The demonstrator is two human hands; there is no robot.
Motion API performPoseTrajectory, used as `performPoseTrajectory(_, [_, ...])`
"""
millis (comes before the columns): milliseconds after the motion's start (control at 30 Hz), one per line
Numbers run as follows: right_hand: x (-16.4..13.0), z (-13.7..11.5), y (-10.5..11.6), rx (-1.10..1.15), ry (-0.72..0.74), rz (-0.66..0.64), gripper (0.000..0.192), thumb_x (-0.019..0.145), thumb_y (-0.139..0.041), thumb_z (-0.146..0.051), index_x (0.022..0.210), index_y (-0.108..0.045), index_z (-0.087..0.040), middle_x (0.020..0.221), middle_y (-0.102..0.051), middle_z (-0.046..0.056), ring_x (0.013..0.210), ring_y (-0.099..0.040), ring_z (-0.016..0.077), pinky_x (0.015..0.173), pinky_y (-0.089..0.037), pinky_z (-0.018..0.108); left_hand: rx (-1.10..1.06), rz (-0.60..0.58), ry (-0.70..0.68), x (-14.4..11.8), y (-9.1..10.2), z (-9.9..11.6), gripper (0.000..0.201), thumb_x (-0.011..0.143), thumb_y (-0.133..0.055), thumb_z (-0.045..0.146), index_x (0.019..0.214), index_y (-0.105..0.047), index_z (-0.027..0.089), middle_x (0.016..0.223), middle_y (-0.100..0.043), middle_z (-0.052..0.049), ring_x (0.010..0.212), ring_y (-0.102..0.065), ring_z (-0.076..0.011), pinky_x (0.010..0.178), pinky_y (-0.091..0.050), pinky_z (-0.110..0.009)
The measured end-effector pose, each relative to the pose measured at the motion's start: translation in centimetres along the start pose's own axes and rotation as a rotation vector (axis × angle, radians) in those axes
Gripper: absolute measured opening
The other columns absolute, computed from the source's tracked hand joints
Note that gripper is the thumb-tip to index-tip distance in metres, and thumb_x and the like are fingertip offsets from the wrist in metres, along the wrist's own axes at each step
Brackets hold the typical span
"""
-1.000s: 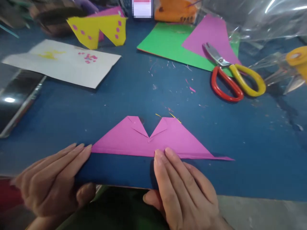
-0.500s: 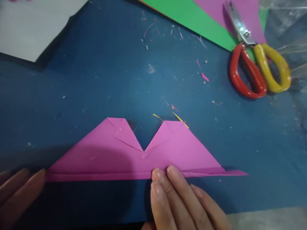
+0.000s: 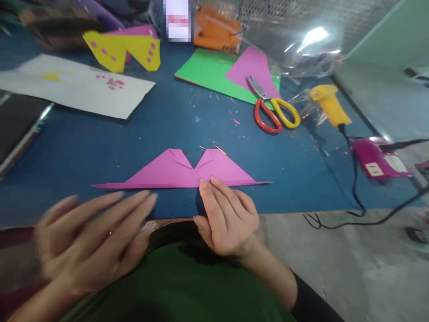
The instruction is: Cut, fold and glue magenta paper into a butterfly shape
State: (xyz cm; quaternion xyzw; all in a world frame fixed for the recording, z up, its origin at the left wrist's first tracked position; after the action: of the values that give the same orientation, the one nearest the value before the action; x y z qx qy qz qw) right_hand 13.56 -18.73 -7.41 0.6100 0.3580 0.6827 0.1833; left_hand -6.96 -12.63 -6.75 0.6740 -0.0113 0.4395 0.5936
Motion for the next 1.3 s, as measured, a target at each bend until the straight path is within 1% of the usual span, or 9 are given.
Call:
performPoseTrajectory(33, [-0.1, 0.0, 0.0, 0.009, -0.003, 0.003, 0.041, 0.104, -0.036, -0.028, 0.125, -0.063, -0.004, 0.110, -0.078, 0.015, 0.112, -0.072, 0.0230, 0.089, -0.049, 0.033, 0.046, 0.021, -0.139, 1.1, -0.2, 1.1, 0.045, 0.089, -0.070, 0.031, 0.131, -0.063, 0.018, 0.117, -0.075, -0.001, 0.108, -0.063, -0.0230, 0.112, -0.038, -0.041])
performPoseTrajectory(67, [-0.2, 0.0, 0.0, 0.019, -0.005, 0.004, 0.041, 0.104, -0.036, -0.027, 0.126, -0.062, -0.004, 0.113, -0.077, 0.016, 0.114, -0.071, 0.0230, 0.091, -0.049, 0.034, 0.049, -0.032, -0.195, 2.1, -0.6, 1.8, 0.042, 0.092, -0.066, 0.031, 0.130, -0.063, 0.012, 0.120, -0.074, -0.006, 0.112, -0.063, -0.0251, 0.110, -0.042, -0.041])
performPoseTrajectory(133, [-0.3, 0.0, 0.1, 0.047, -0.004, -0.006, 0.042, 0.103, -0.038, -0.026, 0.127, -0.061, -0.001, 0.117, -0.075, 0.018, 0.117, -0.069, 0.0239, 0.095, -0.048, 0.036, 0.054, -0.089, -0.240, 3.5, -1.5, 2.8, 0.043, 0.096, -0.059, 0.031, 0.129, -0.061, 0.003, 0.124, -0.071, -0.014, 0.115, -0.062, -0.0287, 0.105, -0.047, -0.042])
performPoseTrajectory(267, [-0.3, -0.4, 0.2, 0.080, -0.016, -0.040, 0.043, 0.102, -0.043, -0.030, 0.128, -0.061, 0.000, 0.124, -0.072, 0.018, 0.123, -0.065, 0.0262, 0.104, -0.047, 0.040, 0.062, -0.128, -0.254, 4.2, -2.2, 3.5, 0.044, 0.097, -0.053, 0.027, 0.129, -0.059, -0.003, 0.124, -0.067, -0.022, 0.114, -0.062, -0.0333, 0.101, -0.049, -0.045])
performPoseTrajectory(467, [-0.1, -1.0, -0.2, 0.093, -0.063, 0.001, 0.054, 0.102, -0.043, -0.040, 0.125, -0.062, 0.005, 0.122, -0.072, 0.021, 0.121, -0.064, 0.0301, 0.109, -0.044, 0.043, 0.071, -0.118, -0.282, 3.3, -2.9, 3.2, 0.049, 0.092, -0.045, 0.019, 0.138, -0.052, 0.002, 0.124, -0.066, -0.021, 0.111, -0.063, -0.0321, 0.096, -0.051, -0.044])
performPoseTrajectory(633, [-0.4, -0.3, -0.2, 0.111, -0.058, -0.033, 0.052, 0.104, -0.039, -0.038, 0.129, -0.060, 0.003, 0.125, -0.072, 0.019, 0.125, -0.062, 0.0263, 0.112, -0.041, 0.044, 0.082, -0.052, -0.312, 3.7, -3.6, 3.4, 0.055, 0.095, -0.046, 0.023, 0.148, -0.043, 0.006, 0.119, -0.071, -0.017, 0.103, -0.067, -0.0302, 0.093, -0.052, -0.043])
performPoseTrajectory(867, [-0.9, 1.4, 1.0, 0.113, -0.075, -0.103, 0.052, 0.106, -0.040, -0.039, 0.132, -0.058, 0.002, 0.133, -0.068, 0.015, 0.130, -0.060, 0.0222, 0.115, -0.039, 0.040, 0.106, -0.031, -0.323, 4.2, -3.2, 3.7, 0.047, 0.093, -0.063, 0.030, 0.130, -0.061, 0.001, 0.109, -0.073, -0.017, 0.095, -0.067, -0.0285, 0.090, -0.051, -0.040])
performPoseTrajectory(1067, [-1.9, 3.1, 2.1, 0.045, -0.117, -0.114, 0.049, 0.106, -0.037, -0.035, 0.136, -0.056, -0.001, 0.130, -0.070, 0.015, 0.128, -0.062, 0.0223, 0.112, -0.042, 0.040, 0.101, -0.019, -0.301, 4.1, -3.3, 3.7, 0.056, 0.091, -0.067, 0.034, 0.138, -0.056, 0.006, 0.111, -0.074, -0.013, 0.097, -0.068, -0.0273, 0.094, -0.051, -0.039])
performPoseTrajectory(1300, [-3.2, 4.8, 2.8, -0.068, -0.196, -0.066, 0.046, 0.102, -0.045, -0.027, 0.141, -0.051, -0.005, 0.125, -0.072, 0.014, 0.126, -0.063, 0.0238, 0.113, -0.042, 0.043, 0.079, -0.019, -0.275, 3.9, -3.4, 3.9, 0.049, 0.092, -0.065, 0.033, 0.132, -0.061, 0.005, 0.114, -0.073, -0.014, 0.100, -0.066, -0.0275, 0.097, -0.048, -0.040])
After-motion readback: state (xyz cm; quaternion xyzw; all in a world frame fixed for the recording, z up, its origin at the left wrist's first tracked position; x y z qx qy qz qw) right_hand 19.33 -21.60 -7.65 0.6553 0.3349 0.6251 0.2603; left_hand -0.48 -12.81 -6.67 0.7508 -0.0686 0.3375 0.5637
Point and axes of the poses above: each hand's wrist, its own x-axis towards the middle knuckle, its own y-axis out of the back of the hand, z = x × y, the point moved 3 cm from there along x, towards the middle knuckle
